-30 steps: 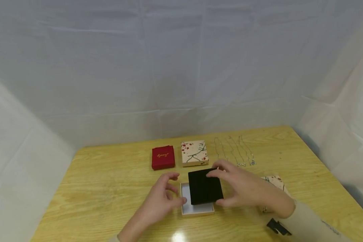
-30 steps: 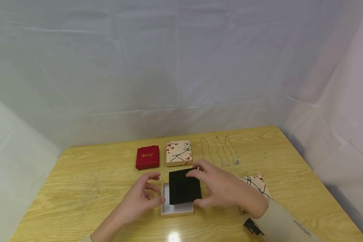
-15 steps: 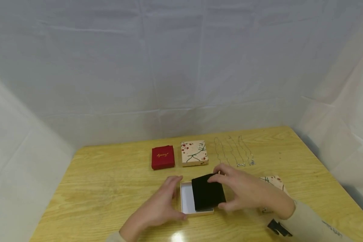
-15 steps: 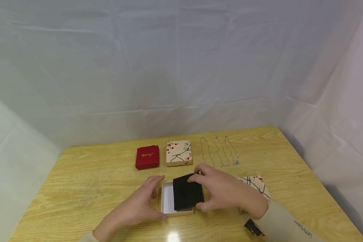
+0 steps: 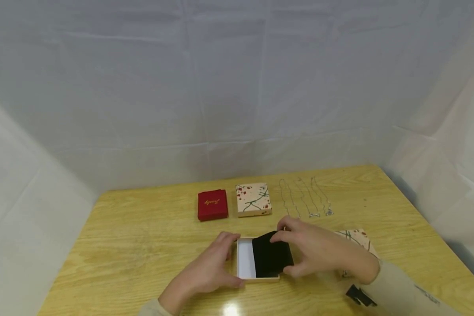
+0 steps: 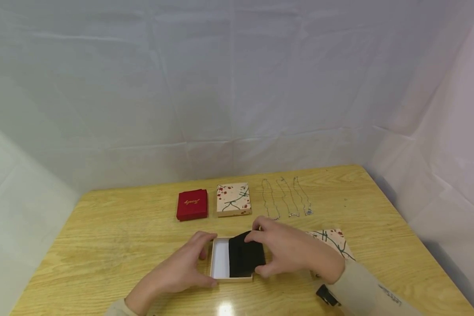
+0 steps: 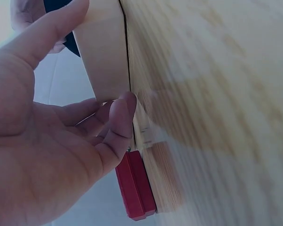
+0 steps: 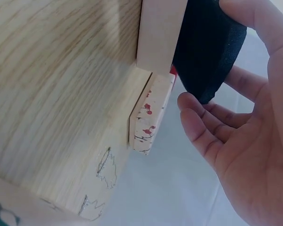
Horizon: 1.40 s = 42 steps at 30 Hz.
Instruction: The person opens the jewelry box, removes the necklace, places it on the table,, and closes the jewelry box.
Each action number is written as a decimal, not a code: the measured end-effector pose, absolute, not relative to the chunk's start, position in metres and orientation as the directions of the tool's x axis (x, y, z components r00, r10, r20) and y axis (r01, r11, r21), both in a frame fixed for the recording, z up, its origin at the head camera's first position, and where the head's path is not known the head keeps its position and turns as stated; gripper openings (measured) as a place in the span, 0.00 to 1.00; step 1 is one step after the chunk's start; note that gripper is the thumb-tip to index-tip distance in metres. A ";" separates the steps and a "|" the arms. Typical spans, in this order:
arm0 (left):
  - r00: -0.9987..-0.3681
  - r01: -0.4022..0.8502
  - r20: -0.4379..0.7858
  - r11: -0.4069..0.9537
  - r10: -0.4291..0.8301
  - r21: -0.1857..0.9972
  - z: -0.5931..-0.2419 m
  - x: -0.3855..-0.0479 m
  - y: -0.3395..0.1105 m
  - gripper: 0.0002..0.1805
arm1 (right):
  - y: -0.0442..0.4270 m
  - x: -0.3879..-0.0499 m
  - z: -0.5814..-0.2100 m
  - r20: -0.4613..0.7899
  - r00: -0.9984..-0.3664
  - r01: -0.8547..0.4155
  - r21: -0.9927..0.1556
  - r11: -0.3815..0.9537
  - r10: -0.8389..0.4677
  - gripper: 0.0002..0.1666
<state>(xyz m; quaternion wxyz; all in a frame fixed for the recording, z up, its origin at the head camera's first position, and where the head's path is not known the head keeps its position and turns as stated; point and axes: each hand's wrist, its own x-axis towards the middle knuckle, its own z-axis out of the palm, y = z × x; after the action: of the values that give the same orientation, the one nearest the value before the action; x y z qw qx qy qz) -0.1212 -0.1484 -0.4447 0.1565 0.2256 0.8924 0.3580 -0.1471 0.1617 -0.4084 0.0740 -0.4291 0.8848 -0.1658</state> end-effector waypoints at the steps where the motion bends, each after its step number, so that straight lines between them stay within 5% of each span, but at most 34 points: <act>1: -0.849 0.292 -0.115 0.641 0.515 0.710 -0.445 -0.121 -0.148 0.61 | 0.161 -0.147 -0.409 0.009 -0.619 -0.736 -0.356 0.576 -0.785 0.36; 42: -0.856 0.311 -0.095 0.653 0.508 0.690 -0.447 -0.119 -0.147 0.58 | 0.132 -0.149 -0.428 -0.001 -0.625 -0.739 -0.323 0.592 -0.781 0.39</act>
<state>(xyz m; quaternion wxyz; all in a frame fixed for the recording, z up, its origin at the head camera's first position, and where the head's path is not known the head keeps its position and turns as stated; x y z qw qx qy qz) -0.1188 -0.1469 -0.4466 0.1413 0.2279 0.8982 0.3485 -0.1485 0.1323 -0.4278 0.0715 -0.4273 0.8892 -0.1471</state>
